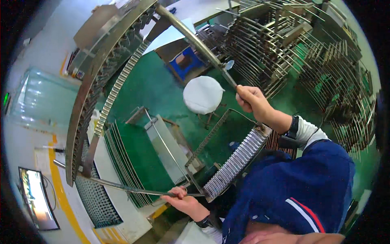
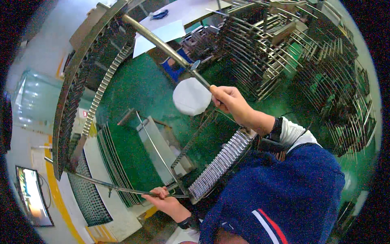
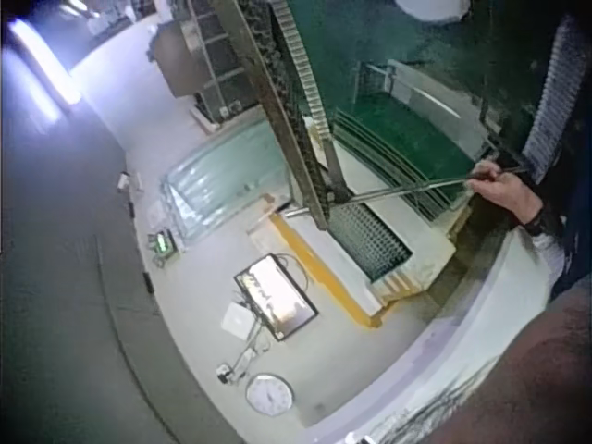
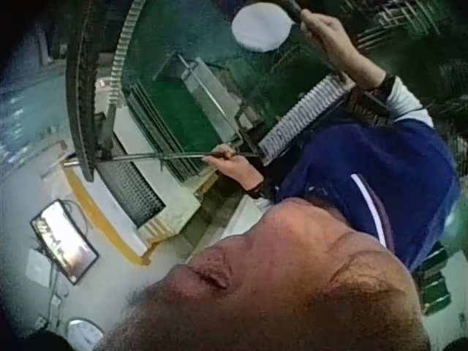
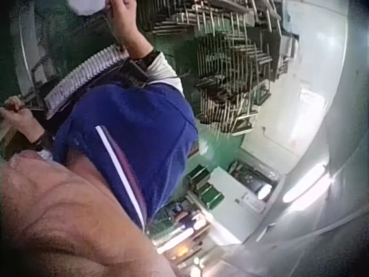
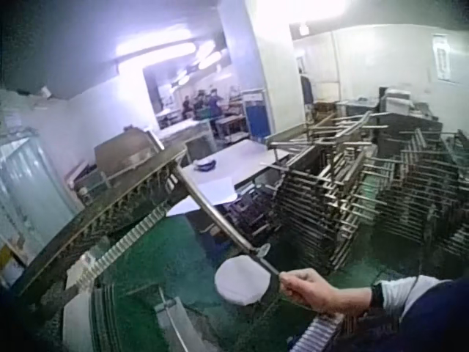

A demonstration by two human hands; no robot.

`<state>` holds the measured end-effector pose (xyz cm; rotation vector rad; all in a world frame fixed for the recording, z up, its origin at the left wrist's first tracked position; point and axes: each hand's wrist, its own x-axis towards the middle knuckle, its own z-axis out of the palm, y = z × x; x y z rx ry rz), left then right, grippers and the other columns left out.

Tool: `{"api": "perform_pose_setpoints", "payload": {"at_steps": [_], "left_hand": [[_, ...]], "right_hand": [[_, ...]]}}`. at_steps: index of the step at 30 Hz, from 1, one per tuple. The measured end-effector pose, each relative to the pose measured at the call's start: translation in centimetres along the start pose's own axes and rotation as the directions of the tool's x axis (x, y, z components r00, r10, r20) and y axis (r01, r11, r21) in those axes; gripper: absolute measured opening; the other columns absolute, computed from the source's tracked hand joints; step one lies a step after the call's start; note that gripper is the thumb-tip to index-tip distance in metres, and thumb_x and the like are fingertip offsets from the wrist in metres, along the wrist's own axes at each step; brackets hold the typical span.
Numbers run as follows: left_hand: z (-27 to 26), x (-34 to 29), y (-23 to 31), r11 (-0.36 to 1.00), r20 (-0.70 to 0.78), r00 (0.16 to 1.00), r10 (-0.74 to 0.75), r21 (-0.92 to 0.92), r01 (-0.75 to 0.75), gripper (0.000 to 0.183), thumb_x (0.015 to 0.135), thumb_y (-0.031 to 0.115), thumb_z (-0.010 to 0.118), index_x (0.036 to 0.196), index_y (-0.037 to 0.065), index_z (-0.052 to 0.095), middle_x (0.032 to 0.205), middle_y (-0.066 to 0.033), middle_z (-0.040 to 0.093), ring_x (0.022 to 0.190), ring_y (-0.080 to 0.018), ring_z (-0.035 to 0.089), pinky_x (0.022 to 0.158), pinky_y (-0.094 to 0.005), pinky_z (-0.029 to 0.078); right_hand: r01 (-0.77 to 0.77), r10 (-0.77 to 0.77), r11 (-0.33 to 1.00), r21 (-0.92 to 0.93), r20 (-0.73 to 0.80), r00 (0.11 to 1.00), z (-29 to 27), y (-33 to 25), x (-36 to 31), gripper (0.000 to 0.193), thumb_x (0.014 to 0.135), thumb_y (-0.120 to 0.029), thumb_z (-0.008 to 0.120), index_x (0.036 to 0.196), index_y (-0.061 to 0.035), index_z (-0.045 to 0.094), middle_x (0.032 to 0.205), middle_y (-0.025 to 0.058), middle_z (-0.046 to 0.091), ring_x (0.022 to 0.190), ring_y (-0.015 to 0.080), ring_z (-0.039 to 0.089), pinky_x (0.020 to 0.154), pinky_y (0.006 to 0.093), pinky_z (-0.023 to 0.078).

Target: Placing green PCB boards into a processing machine and organizing metal racks.

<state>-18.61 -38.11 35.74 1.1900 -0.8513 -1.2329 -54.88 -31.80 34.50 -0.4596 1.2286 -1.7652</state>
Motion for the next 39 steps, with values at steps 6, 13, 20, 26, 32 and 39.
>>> {"api": "perform_pose_setpoints", "payload": {"at_steps": [6, 13, 20, 26, 32, 39], "left_hand": [[-0.1, 1.6, -0.3, 0.998, 0.156, 0.987, 0.042, -0.054, -0.034, 0.052, 0.093, 0.054, 0.037, 0.06, 0.014, 0.037, 0.052, 0.003, 0.026, 0.048, -0.0095, 0.026, 0.058, -0.0266, 0.028], [2.2, 5.3, -1.7, 0.981, 0.477, 0.869, 0.128, -0.19, -0.041, 0.052, 0.092, 0.056, 0.038, 0.061, 0.015, 0.037, 0.051, 0.0037, 0.027, 0.048, -0.0094, 0.028, 0.059, -0.0269, 0.03], [4.6, 8.8, -5.4, 0.957, 0.738, 0.665, 0.114, -0.262, 0.127, 0.052, 0.092, 0.055, 0.037, 0.06, 0.014, 0.041, 0.051, 0.0032, 0.03, 0.048, -0.0102, 0.03, 0.063, -0.0268, 0.034], [7.7, 11.8, -9.0, 0.954, 0.85, 0.503, 0.155, -0.26, 0.146, 0.047, 0.093, 0.049, 0.043, 0.063, 0.012, 0.043, 0.053, 0.002, 0.033, 0.05, -0.0105, 0.033, 0.064, -0.0276, 0.036], [11.2, 13.3, -10.7, 0.921, 0.916, 0.315, 0.247, -0.323, 0.218, 0.048, 0.091, 0.049, 0.045, 0.062, 0.011, 0.043, 0.053, 0.0021, 0.032, 0.05, -0.0105, 0.032, 0.064, -0.0272, 0.037], [17.6, 12.2, -10.0, 0.849, 0.912, 0.097, 0.399, -0.407, 0.337, 0.053, 0.092, 0.055, 0.035, 0.062, 0.011, 0.04, 0.054, 0.0026, 0.029, 0.052, -0.0108, 0.031, 0.065, -0.0277, 0.036]], "right_hand": [[0.159, -0.158, 0.987, 0.018, -0.07, 0.985, -0.8, -0.4, -4.0, 0.04, 0.09, -0.042, 0.054, 0.064, -0.0122, 0.051, 0.056, -0.0063, 0.041, 0.047, 0.0023, 0.032, 0.042, 0.019, 0.023], [0.467, -0.466, 0.883, -0.054, -0.227, 0.855, -0.4, -1.7, -9.7, 0.034, 0.091, -0.033, 0.055, 0.064, -0.013, 0.049, 0.056, -0.0073, 0.039, 0.045, 0.0023, 0.03, 0.04, 0.0204, 0.019], [0.587, -0.581, 0.8, -0.123, -0.404, 0.707, -1.4, 2.8, -14.8, 0.037, 0.092, -0.037, 0.052, 0.065, -0.0106, 0.049, 0.054, -0.0047, 0.04, 0.042, 0.0031, 0.03, 0.038, 0.0202, 0.02], [0.679, -0.66, 0.715, -0.167, -0.481, 0.576, -0.8, 7.2, -18.0, 0.038, 0.092, -0.038, 0.05, 0.067, -0.0101, 0.049, 0.054, -0.0045, 0.041, 0.043, 0.0037, 0.032, 0.039, 0.0197, 0.022], [0.779, -0.791, 0.57, -0.262, -0.429, 0.436, 0.1, 9.8, -20.9, 0.04, 0.094, -0.041, 0.047, 0.07, -0.0089, 0.047, 0.056, -0.0048, 0.038, 0.044, 0.004, 0.032, 0.04, 0.02, 0.022], [0.752, -0.929, 0.327, -0.572, -0.34, 0.145, 2.8, 7.0, -23.2, 0.044, 0.094, -0.047, 0.043, 0.07, -0.0098, 0.044, 0.054, -0.0043, 0.035, 0.042, 0.0039, 0.028, 0.039, 0.0209, 0.019]]}}
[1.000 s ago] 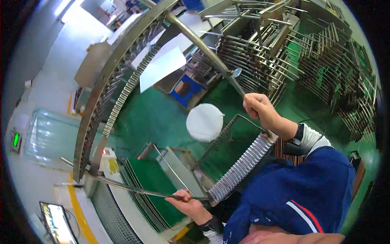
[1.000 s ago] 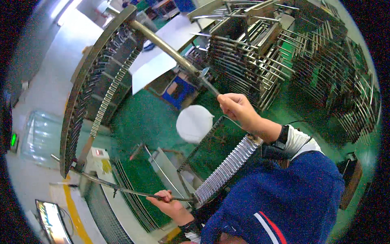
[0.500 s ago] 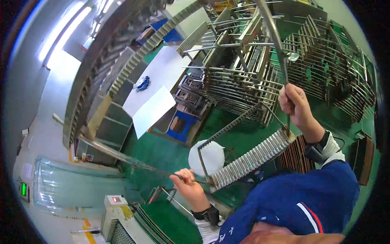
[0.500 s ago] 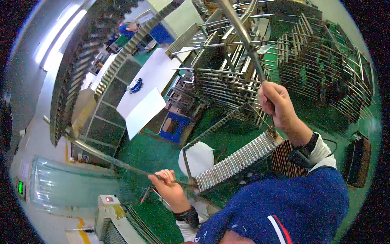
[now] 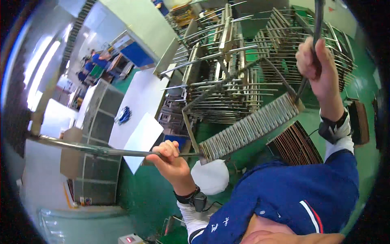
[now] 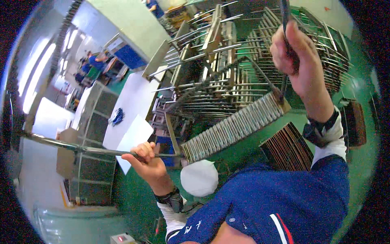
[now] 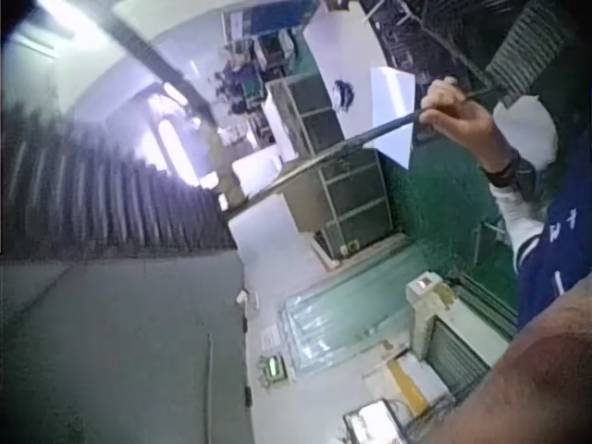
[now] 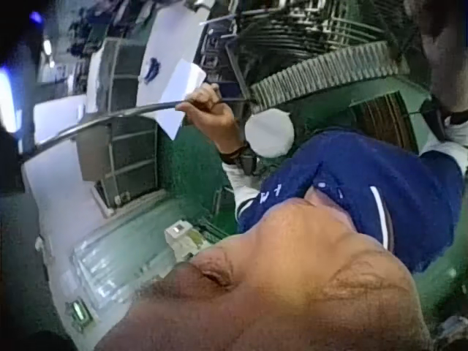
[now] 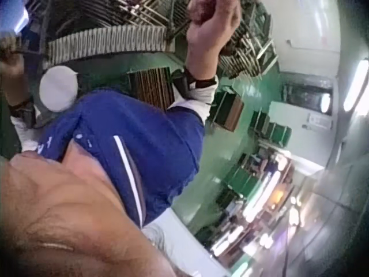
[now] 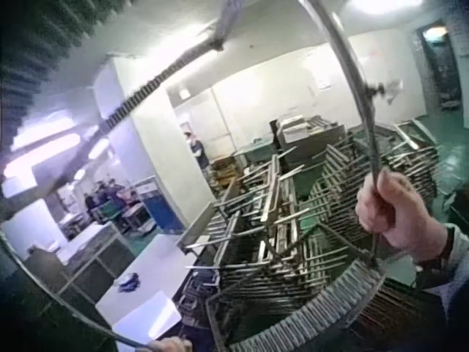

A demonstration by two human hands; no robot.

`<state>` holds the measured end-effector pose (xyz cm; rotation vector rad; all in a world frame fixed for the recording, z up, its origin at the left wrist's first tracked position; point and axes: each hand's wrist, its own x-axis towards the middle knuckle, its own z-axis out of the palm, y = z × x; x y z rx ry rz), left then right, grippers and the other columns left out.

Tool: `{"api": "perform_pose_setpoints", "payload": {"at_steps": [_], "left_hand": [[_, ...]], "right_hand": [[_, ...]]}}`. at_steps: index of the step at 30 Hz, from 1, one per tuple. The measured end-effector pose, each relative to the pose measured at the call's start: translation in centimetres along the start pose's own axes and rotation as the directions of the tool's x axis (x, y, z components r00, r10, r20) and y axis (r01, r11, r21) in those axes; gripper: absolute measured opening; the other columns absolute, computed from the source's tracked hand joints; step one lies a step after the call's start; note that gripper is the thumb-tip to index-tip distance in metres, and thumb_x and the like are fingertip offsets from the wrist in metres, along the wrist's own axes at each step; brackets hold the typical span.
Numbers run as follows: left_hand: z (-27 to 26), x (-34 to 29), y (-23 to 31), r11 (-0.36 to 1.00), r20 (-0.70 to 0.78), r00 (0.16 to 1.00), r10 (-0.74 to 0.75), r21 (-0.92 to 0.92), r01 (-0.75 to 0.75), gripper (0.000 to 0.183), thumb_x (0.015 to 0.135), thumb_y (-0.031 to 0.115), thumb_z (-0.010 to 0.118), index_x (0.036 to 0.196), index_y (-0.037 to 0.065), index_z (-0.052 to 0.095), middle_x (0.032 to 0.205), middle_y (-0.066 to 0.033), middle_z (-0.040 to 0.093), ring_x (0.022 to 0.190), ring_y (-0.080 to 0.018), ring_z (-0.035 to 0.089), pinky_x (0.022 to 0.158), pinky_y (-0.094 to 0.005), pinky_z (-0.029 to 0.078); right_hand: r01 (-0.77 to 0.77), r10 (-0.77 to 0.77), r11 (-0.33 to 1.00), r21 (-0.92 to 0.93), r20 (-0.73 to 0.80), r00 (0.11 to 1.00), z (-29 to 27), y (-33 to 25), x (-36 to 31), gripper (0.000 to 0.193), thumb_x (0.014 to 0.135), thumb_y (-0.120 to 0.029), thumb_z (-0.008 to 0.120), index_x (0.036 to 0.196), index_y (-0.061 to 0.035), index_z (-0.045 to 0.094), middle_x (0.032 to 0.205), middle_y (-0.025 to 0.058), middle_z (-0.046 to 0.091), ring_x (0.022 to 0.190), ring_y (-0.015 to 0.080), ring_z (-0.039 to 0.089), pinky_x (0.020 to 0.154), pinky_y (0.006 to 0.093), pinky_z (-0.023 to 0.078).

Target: Placing green PCB boards into a processing machine and organizing metal racks.

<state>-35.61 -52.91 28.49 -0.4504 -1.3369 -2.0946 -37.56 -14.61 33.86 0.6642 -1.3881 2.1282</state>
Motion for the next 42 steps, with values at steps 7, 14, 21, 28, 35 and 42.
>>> {"api": "perform_pose_setpoints", "payload": {"at_steps": [7, 14, 21, 28, 35, 42], "left_hand": [[4.4, 6.2, -3.4, 0.982, 0.273, 0.961, 0.037, -0.189, 0.016, 0.054, 0.094, 0.055, 0.023, 0.068, 0.011, 0.039, 0.056, 0.002, 0.028, 0.054, -0.0117, 0.029, 0.062, -0.0284, 0.031], [10.9, 17.0, -3.0, 0.985, 0.408, 0.913, 0.02, -0.166, 0.053, 0.054, 0.094, 0.055, 0.026, 0.067, 0.011, 0.039, 0.053, 0.0033, 0.023, 0.052, -0.01, 0.024, 0.059, -0.0268, 0.029], [15.1, 26.7, -2.6, 0.997, 0.483, 0.873, 0.061, -0.076, -0.028, 0.053, 0.093, 0.053, 0.034, 0.062, 0.011, 0.04, 0.052, 0.0034, 0.027, 0.052, -0.009, 0.025, 0.058, -0.0264, 0.027], [17.1, 34.4, -4.1, 0.994, 0.382, 0.919, 0.093, 0.016, -0.108, 0.053, 0.091, 0.05, 0.046, 0.058, 0.01, 0.04, 0.051, 0.0027, 0.027, 0.049, -0.0087, 0.024, 0.056, -0.0251, 0.027], [19.6, 39.8, -9.1, 0.998, 0.488, 0.873, -0.001, -0.05, 0.029, 0.056, 0.09, 0.055, 0.042, 0.057, 0.011, 0.039, 0.05, 0.0037, 0.027, 0.049, -0.0083, 0.024, 0.054, -0.0237, 0.027], [27.8, 43.5, -15.0, 0.998, 0.575, 0.818, 0.034, -0.065, 0.004, 0.057, 0.089, 0.06, 0.039, 0.058, 0.012, 0.036, 0.053, 0.0033, 0.026, 0.051, -0.0099, 0.024, 0.063, -0.0272, 0.032]], "right_hand": [[0.174, -0.166, 0.982, -0.079, 0.101, 0.981, -0.2, -4.8, 3.0, 0.041, 0.097, -0.041, 0.037, 0.073, -0.0085, 0.041, 0.058, -0.004, 0.029, 0.047, 0.0046, 0.024, 0.042, 0.0202, 0.02], [0.253, -0.233, 0.962, -0.106, 0.166, 0.958, -2.8, -6.3, 8.1, 0.041, 0.098, -0.04, 0.034, 0.073, -0.0084, 0.043, 0.055, -0.0038, 0.03, 0.044, 0.0059, 0.024, 0.041, 0.0207, 0.022], [0.267, -0.267, 0.963, 0.031, 0.239, 0.934, -5.6, -1.9, 16.3, 0.046, 0.098, -0.044, 0.032, 0.074, -0.0087, 0.049, 0.051, -0.0035, 0.031, 0.04, 0.0076, 0.027, 0.038, 0.0224, 0.026], [0.258, -0.251, 0.965, -0.04, 0.121, 0.96, -2.1, 0.7, 22.4, 0.047, 0.097, -0.046, 0.032, 0.073, -0.0092, 0.05, 0.05, -0.0042, 0.031, 0.04, 0.0071, 0.028, 0.038, 0.0224, 0.027], [0.333, -0.329, 0.936, -0.114, 0.051, 0.943, -3.6, 1.5, 25.8, 0.046, 0.097, -0.045, 0.035, 0.071, -0.0098, 0.048, 0.049, -0.0058, 0.029, 0.038, 0.0061, 0.026, 0.037, 0.0215, 0.024], [0.464, -0.494, 0.799, -0.383, 0.021, 0.869, -6.8, 0.6, 25.9, 0.046, 0.097, -0.047, 0.033, 0.072, -0.0103, 0.047, 0.049, -0.0046, 0.029, 0.038, 0.0071, 0.026, 0.036, 0.0231, 0.024]]}}
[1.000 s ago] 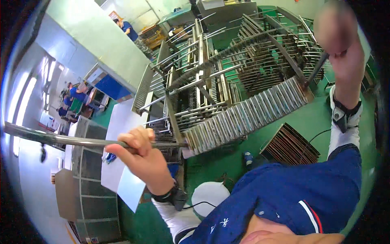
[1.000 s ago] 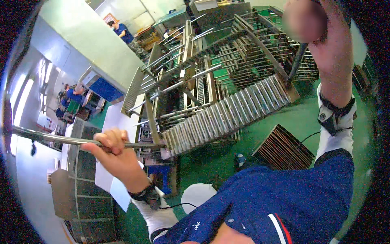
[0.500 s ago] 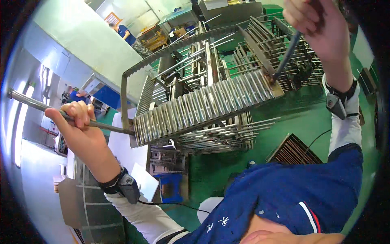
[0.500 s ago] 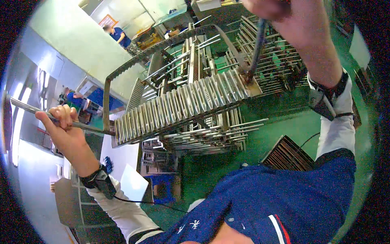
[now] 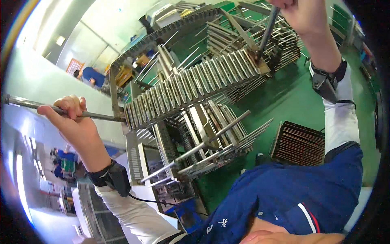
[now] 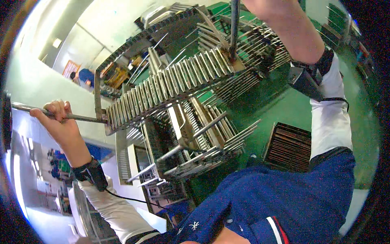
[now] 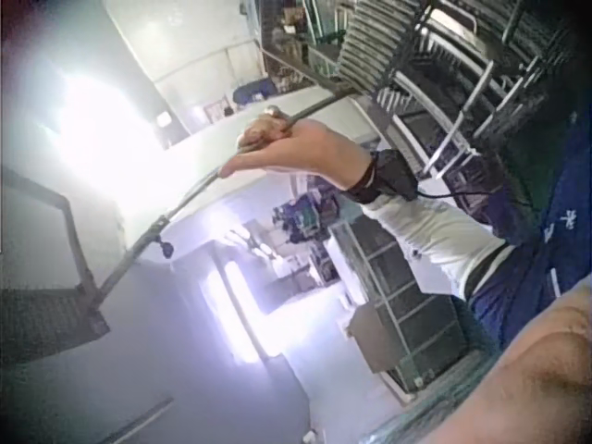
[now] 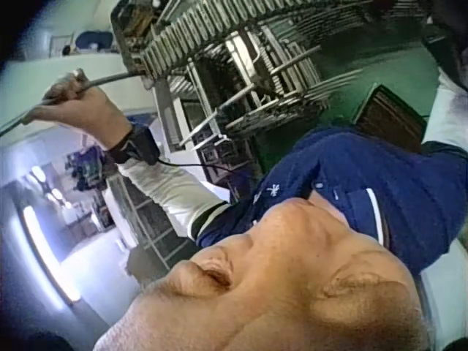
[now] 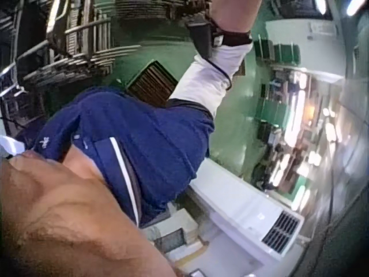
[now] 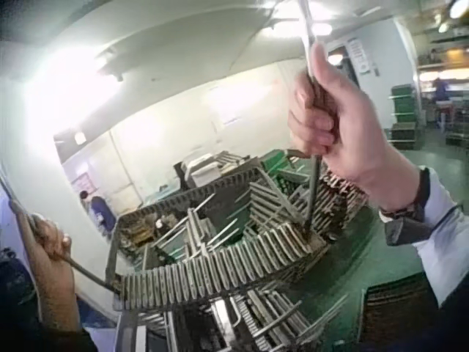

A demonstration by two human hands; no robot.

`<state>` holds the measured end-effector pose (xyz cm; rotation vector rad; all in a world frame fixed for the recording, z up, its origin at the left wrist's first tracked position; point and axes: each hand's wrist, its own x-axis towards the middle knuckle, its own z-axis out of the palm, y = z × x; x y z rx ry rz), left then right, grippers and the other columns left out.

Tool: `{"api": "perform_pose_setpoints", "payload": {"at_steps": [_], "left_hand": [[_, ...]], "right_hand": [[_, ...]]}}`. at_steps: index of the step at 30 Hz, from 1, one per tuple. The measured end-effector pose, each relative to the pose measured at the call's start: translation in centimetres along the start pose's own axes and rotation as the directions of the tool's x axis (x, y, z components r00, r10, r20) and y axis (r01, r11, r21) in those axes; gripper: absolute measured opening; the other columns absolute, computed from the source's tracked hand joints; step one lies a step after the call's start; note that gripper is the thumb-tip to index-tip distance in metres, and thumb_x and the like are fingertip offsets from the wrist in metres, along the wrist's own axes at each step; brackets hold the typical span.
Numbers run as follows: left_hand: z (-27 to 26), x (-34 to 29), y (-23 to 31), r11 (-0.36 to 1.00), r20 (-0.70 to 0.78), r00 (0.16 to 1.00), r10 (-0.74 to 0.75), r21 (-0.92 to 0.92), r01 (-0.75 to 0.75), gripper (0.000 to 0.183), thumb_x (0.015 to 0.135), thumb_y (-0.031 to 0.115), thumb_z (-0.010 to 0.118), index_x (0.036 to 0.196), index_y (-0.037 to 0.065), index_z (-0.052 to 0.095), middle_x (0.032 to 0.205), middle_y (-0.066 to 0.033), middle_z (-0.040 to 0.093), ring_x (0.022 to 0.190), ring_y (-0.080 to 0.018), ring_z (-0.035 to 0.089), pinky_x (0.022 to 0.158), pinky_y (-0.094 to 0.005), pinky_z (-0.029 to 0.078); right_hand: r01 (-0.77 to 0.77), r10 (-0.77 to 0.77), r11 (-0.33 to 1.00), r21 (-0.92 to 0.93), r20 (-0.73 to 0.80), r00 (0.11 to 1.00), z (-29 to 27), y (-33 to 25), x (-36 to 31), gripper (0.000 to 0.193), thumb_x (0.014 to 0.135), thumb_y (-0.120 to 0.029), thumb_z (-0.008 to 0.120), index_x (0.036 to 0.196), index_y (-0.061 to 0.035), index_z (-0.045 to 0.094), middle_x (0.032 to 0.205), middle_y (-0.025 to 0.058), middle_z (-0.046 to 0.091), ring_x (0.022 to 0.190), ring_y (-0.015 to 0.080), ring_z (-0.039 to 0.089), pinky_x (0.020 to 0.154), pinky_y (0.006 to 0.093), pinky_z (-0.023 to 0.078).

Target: Placing green PCB boards into a processing machine and organizing metal racks.

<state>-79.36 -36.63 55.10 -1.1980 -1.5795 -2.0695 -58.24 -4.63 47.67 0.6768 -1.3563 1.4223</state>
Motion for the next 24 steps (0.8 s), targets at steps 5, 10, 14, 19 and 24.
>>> {"api": "perform_pose_setpoints", "payload": {"at_steps": [5, 10, 14, 19, 24], "left_hand": [[6.2, 5.3, -5.0, 0.996, 0.044, 0.999, 0.018, 0.086, -0.022, 0.058, 0.089, 0.059, 0.043, 0.057, 0.013, 0.031, 0.053, 0.0025, 0.026, 0.051, -0.0108, 0.025, 0.056, -0.0271, 0.03], [13.2, 9.0, -10.2, 0.986, 0.103, 0.987, -0.124, 0.123, 0.111, 0.049, 0.088, 0.049, 0.055, 0.061, 0.009, 0.045, 0.052, 0.003, 0.031, 0.048, -0.0075, 0.031, 0.054, -0.0255, 0.037], [19.4, 11.4, -13.6, 0.947, 0.314, 0.945, -0.086, 0.321, -0.021, 0.041, 0.089, 0.042, 0.057, 0.084, 0.002, 0.063, 0.064, -0.0002, 0.046, 0.061, -0.0091, 0.044, 0.068, -0.0263, 0.041], [23.6, 12.0, -14.8, 0.808, 0.451, 0.882, 0.136, 0.464, -0.362, 0.041, 0.091, 0.035, 0.054, 0.112, 0.0, 0.06, 0.103, -0.0093, 0.061, 0.101, -0.0166, 0.054, 0.091, -0.0296, 0.039], [21.1, 9.9, -14.1, 0.533, 0.461, 0.885, 0.058, 0.736, -0.418, 0.039, 0.097, 0.026, 0.042, 0.122, -0.001, 0.053, 0.123, -0.0138, 0.055, 0.117, -0.0217, 0.049, 0.101, -0.0324, 0.033]], "right_hand": [[-0.061, 0.073, 0.992, 0.109, -0.109, 0.991, -4.9, 3.0, -2.5, 0.048, 0.097, -0.048, 0.031, 0.072, -0.0099, 0.047, 0.048, -0.0033, 0.027, 0.038, 0.0087, 0.025, 0.036, 0.0238, 0.024], [-0.093, 0.202, 0.939, 0.331, -0.31, 0.929, -10.4, 7.4, -6.8, 0.045, 0.096, -0.046, 0.036, 0.069, -0.0107, 0.042, 0.051, -0.0054, 0.025, 0.043, 0.0055, 0.022, 0.041, 0.0226, 0.019], [-0.035, 0.271, 0.903, 0.429, -0.504, 0.82, -16.1, 12.3, -9.2, 0.051, 0.094, -0.052, 0.035, 0.064, -0.0119, 0.042, 0.047, -0.0056, 0.023, 0.04, 0.0079, 0.021, 0.039, 0.0243, 0.018], [0.0, 0.355, 0.843, 0.537, -0.557, 0.751, -23.3, 19.5, -7.8, 0.052, 0.091, -0.055, 0.039, 0.061, -0.013, 0.041, 0.047, -0.0052, 0.023, 0.04, 0.0083, 0.021, 0.039, 0.0247, 0.018], [-0.041, 0.44, 0.817, 0.575, -0.577, 0.688, -30.2, 27.2, -3.7, 0.056, 0.091, -0.056, 0.037, 0.054, -0.0149, 0.029, 0.047, -0.0037, 0.022, 0.041, 0.0097, 0.02, 0.041, 0.026, 0.018]]}}
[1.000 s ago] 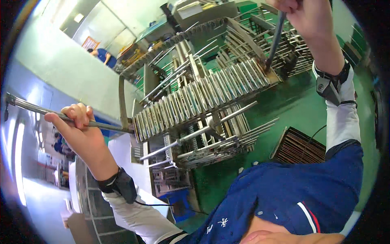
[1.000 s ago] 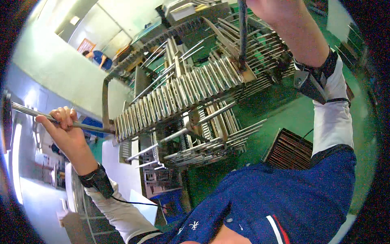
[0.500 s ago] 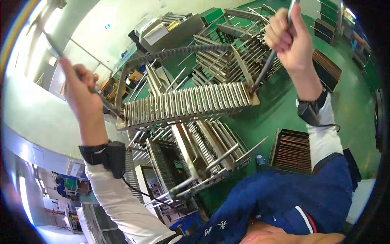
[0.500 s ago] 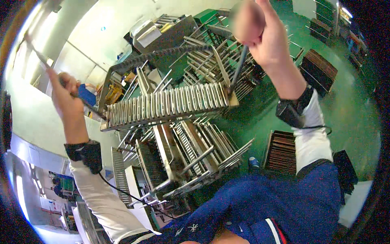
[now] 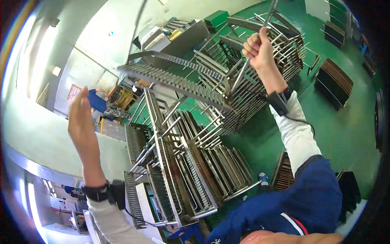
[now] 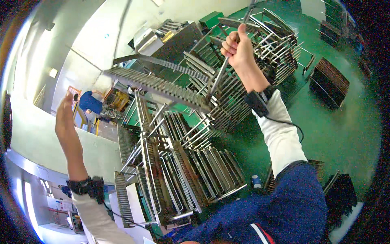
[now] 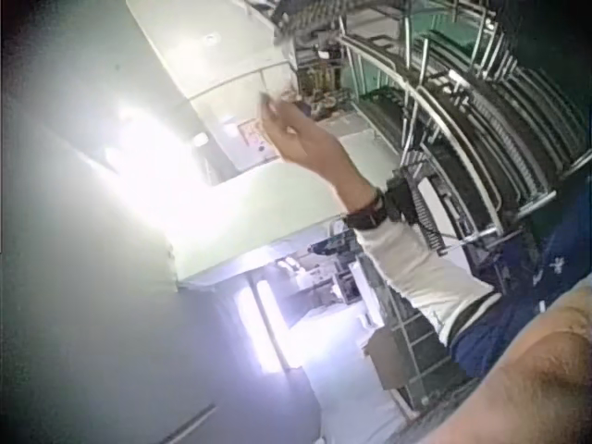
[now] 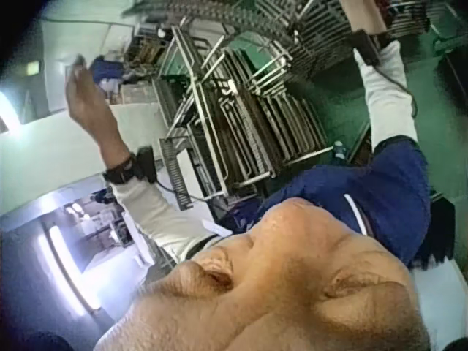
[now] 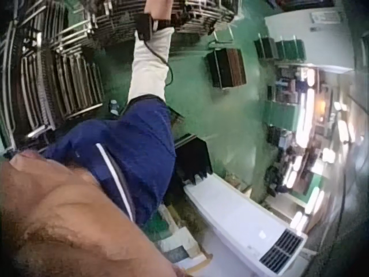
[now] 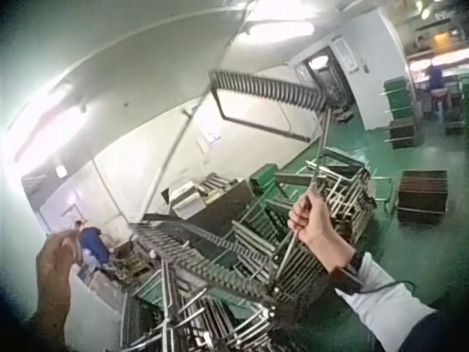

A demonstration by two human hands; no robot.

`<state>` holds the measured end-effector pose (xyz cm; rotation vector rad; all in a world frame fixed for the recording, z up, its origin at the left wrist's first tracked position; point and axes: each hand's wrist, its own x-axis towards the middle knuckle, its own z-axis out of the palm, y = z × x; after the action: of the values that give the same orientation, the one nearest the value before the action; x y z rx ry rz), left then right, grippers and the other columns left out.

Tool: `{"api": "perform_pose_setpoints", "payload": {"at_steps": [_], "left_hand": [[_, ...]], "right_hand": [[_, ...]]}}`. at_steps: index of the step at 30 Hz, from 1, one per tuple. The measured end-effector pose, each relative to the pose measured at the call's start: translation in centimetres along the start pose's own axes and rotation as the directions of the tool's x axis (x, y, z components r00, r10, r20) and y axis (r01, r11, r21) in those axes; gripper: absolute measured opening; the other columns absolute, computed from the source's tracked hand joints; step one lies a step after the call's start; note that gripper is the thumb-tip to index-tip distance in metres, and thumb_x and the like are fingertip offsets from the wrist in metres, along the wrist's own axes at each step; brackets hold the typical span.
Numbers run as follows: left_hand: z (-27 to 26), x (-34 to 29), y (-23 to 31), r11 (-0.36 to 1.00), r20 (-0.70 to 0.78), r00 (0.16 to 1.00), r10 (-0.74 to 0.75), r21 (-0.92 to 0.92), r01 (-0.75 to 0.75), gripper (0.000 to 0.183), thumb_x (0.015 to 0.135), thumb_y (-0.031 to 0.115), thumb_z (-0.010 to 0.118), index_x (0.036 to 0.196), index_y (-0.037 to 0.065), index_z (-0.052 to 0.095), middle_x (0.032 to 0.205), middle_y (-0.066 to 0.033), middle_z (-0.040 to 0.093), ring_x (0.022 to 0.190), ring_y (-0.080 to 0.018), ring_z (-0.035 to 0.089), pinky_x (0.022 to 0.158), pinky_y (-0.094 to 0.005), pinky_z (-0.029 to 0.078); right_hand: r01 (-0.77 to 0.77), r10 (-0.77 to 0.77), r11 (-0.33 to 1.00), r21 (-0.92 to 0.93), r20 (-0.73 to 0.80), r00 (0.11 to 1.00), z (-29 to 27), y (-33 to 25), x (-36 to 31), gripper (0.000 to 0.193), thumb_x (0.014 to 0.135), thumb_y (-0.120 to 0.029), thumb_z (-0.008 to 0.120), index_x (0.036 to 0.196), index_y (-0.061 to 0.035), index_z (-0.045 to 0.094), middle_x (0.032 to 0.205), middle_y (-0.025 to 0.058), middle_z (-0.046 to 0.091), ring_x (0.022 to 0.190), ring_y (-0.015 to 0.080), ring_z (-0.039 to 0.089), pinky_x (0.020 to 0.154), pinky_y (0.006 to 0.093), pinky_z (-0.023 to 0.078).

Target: Placing green PCB boards into a processing machine and organizing metal racks.

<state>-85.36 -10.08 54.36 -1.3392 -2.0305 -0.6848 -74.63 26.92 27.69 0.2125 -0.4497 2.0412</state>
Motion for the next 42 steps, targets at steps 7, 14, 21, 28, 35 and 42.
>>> {"api": "perform_pose_setpoints", "payload": {"at_steps": [7, 14, 21, 28, 35, 42], "left_hand": [[-4.0, -6.1, -5.5, 0.961, 0.022, 0.981, -0.191, 0.209, 0.182, 0.032, 0.097, 0.021, 0.042, 0.111, -0.003, 0.059, 0.111, -0.0123, 0.06, 0.106, -0.0195, 0.055, 0.095, -0.0314, 0.039], [-7.3, -11.3, -6.2, 0.936, -0.033, 0.96, -0.278, 0.216, 0.278, 0.03, 0.096, 0.02, 0.045, 0.106, -0.004, 0.06, 0.105, -0.0111, 0.06, 0.1, -0.02, 0.056, 0.093, -0.0323, 0.041], [-8.5, -14.8, -7.2, 0.908, -0.014, 0.919, -0.394, 0.148, 0.392, 0.027, 0.094, 0.019, 0.049, 0.104, -0.004, 0.061, 0.104, -0.0097, 0.057, 0.099, -0.0183, 0.053, 0.089, -0.0301, 0.041], [-7.9, -16.8, -7.0, 0.917, 0.073, 0.925, -0.373, 0.182, 0.356, 0.03, 0.091, 0.024, 0.055, 0.101, -0.003, 0.061, 0.102, -0.0124, 0.058, 0.097, -0.0221, 0.054, 0.087, -0.0323, 0.041], [-9.1, -19.6, -5.9, 0.916, 0.082, 0.928, -0.365, 0.208, 0.342, 0.028, 0.091, 0.022, 0.054, 0.099, -0.004, 0.061, 0.099, -0.0111, 0.057, 0.093, -0.0195, 0.053, 0.083, -0.0294, 0.042], [-8.5, -20.2, -4.7, 0.9, 0.07, 0.909, -0.411, 0.191, 0.393, 0.032, 0.089, 0.027, 0.057, 0.096, -0.004, 0.062, 0.097, -0.0122, 0.059, 0.092, -0.0226, 0.055, 0.084, -0.0319, 0.042]], "right_hand": [[-0.125, 0.139, 0.99, 0.063, -0.366, 0.92, -5.5, 10.0, 13.8, 0.052, 0.091, -0.057, 0.038, 0.061, -0.0148, 0.034, 0.047, -0.0015, 0.023, 0.038, 0.0137, 0.022, 0.04, 0.0293, 0.019], [-0.13, 0.201, 0.97, 0.204, -0.382, 0.902, -3.4, 14.3, 20.5, 0.049, 0.092, -0.055, 0.036, 0.065, -0.0144, 0.03, 0.052, 0.001, 0.025, 0.041, 0.0169, 0.025, 0.042, 0.0326, 0.025], [-0.171, 0.205, 0.978, 0.118, -0.406, 0.891, -9.1, 15.1, 18.1, 0.04, 0.096, -0.045, 0.035, 0.076, -0.01, 0.041, 0.052, 0.0024, 0.037, 0.047, 0.0213, 0.041, 0.047, 0.0389, 0.039], [-0.524, 0.219, 0.64, -0.562, -0.52, 0.826, -9.0, 14.8, 17.6, 0.036, 0.094, -0.038, 0.043, 0.098, -0.0023, 0.051, 0.076, 0.0144, 0.064, 0.059, 0.026, 0.064, 0.045, 0.0369, 0.053], [-0.486, 0.087, 0.568, -0.665, -0.539, 0.838, -7.5, 17.5, 16.5, 0.044, 0.093, -0.037, 0.041, 0.084, 0.0027, 0.059, 0.069, 0.0152, 0.063, 0.049, 0.0218, 0.061, 0.041, 0.0331, 0.051], [-0.523, 0.175, 0.625, -0.579, -0.549, 0.817, -7.2, 18.8, 16.5, 0.043, 0.093, -0.037, 0.042, 0.1, 0.004, 0.05, 0.078, 0.0201, 0.064, 0.055, 0.0247, 0.063, 0.044, 0.0341, 0.052]]}}
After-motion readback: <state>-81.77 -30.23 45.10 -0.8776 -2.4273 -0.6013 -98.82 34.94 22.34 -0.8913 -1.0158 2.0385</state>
